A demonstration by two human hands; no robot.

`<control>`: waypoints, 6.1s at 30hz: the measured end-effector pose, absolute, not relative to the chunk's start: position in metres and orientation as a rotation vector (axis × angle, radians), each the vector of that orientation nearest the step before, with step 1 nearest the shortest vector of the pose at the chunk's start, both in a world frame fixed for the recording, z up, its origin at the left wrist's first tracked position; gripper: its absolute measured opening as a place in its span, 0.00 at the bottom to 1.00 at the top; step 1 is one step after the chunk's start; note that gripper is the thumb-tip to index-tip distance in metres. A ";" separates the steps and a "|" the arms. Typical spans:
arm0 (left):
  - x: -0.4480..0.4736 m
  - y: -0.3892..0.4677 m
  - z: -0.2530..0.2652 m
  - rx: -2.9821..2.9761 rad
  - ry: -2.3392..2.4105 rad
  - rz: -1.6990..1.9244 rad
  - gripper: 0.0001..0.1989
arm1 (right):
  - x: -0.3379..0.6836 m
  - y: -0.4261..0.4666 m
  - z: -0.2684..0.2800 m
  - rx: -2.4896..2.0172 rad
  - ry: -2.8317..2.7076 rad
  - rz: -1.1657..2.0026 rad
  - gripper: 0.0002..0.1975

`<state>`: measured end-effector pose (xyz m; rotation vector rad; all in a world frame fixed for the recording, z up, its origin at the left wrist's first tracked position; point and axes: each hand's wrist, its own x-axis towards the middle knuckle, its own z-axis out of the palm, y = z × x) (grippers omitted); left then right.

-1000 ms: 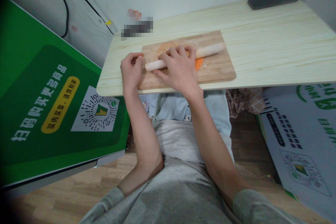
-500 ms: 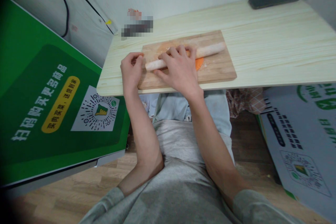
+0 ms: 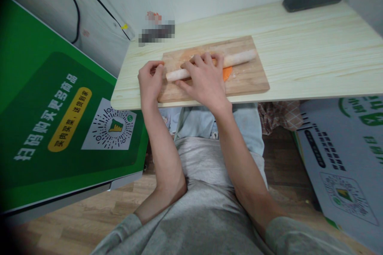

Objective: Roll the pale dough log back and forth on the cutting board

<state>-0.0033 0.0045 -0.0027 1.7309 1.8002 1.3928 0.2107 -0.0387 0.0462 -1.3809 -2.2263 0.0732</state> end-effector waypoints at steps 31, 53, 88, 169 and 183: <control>-0.002 0.004 -0.003 1.715 1.797 1.402 0.09 | 0.210 -0.039 0.046 -1.395 -2.221 0.060 0.33; -0.006 0.008 -0.007 1.734 1.781 1.406 0.09 | 0.210 -0.038 0.046 -1.419 -2.248 0.017 0.30; -0.007 0.009 -0.008 1.727 1.775 1.394 0.08 | 0.210 -0.038 0.046 -1.416 -2.238 0.035 0.33; -0.008 0.009 -0.007 1.717 1.783 1.393 0.07 | 0.211 -0.038 0.045 -1.393 -2.252 0.043 0.37; -0.008 0.010 -0.009 1.713 1.764 1.400 0.07 | 0.211 -0.038 0.045 -1.387 -2.249 0.046 0.38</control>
